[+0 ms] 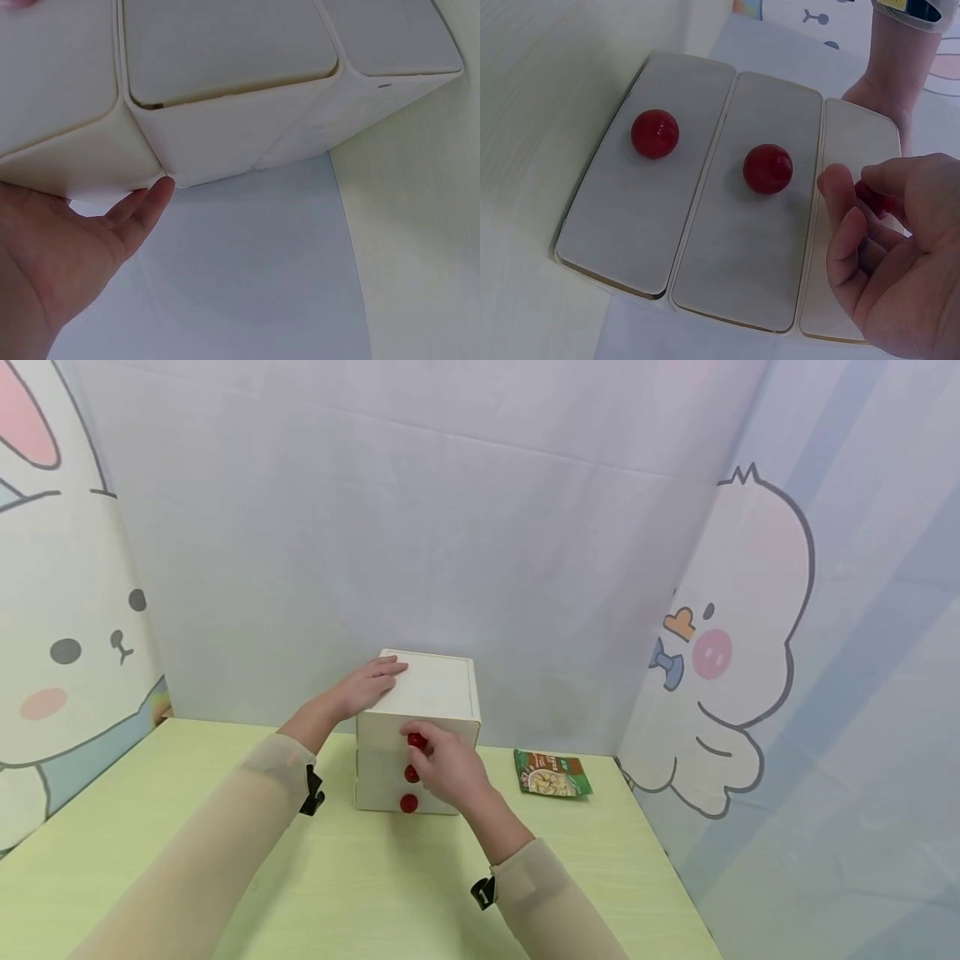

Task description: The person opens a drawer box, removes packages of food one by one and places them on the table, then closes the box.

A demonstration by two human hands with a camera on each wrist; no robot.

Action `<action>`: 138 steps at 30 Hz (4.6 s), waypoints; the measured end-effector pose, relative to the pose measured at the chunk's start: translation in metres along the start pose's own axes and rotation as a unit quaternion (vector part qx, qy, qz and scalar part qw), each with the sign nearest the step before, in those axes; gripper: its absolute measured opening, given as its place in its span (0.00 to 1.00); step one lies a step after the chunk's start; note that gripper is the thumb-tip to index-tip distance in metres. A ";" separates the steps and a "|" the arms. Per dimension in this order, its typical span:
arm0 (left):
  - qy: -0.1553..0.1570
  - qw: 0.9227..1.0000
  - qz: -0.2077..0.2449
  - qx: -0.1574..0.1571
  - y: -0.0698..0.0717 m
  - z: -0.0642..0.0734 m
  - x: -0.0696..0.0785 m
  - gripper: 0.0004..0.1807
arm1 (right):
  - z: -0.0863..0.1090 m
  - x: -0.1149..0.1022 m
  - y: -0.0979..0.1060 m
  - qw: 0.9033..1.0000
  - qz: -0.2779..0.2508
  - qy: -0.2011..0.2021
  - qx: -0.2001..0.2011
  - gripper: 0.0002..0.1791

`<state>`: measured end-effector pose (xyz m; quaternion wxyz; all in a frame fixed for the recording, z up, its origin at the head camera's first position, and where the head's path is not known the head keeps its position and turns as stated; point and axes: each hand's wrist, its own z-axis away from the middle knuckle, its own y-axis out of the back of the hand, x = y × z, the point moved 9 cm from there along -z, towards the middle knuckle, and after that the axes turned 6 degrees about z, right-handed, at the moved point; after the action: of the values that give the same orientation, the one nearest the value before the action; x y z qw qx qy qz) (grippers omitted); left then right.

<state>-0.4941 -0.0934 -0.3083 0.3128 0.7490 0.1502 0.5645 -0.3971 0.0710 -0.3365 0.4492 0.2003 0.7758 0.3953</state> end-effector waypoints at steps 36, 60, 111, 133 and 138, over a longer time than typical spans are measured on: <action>-0.003 1.000 0.006 -0.001 0.000 -0.006 -0.007 0.32 | 0.011 0.013 -0.030 0.988 0.090 0.068 -0.106 0.19; 0.002 1.000 0.012 -0.001 0.000 -0.002 -0.001 0.32 | 0.005 0.040 -0.054 0.995 0.000 -0.001 -0.096 0.17; -0.010 1.000 0.012 0.004 -0.001 -0.006 -0.001 0.32 | 0.035 0.014 -0.043 0.986 0.110 0.106 -0.065 0.12; 0.007 1.000 0.014 0.009 -0.001 -0.002 0.001 0.32 | 0.058 -0.002 -0.042 0.983 0.101 0.135 -0.069 0.12; 0.009 1.000 0.012 0.010 0.000 -0.001 0.001 0.32 | 0.063 -0.005 -0.041 0.982 0.101 0.143 -0.068 0.12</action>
<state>-0.4950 -0.0920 -0.3072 0.2972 0.7484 0.1500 0.5736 -0.3386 0.0698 -0.3842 0.3036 0.1880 0.7794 0.5148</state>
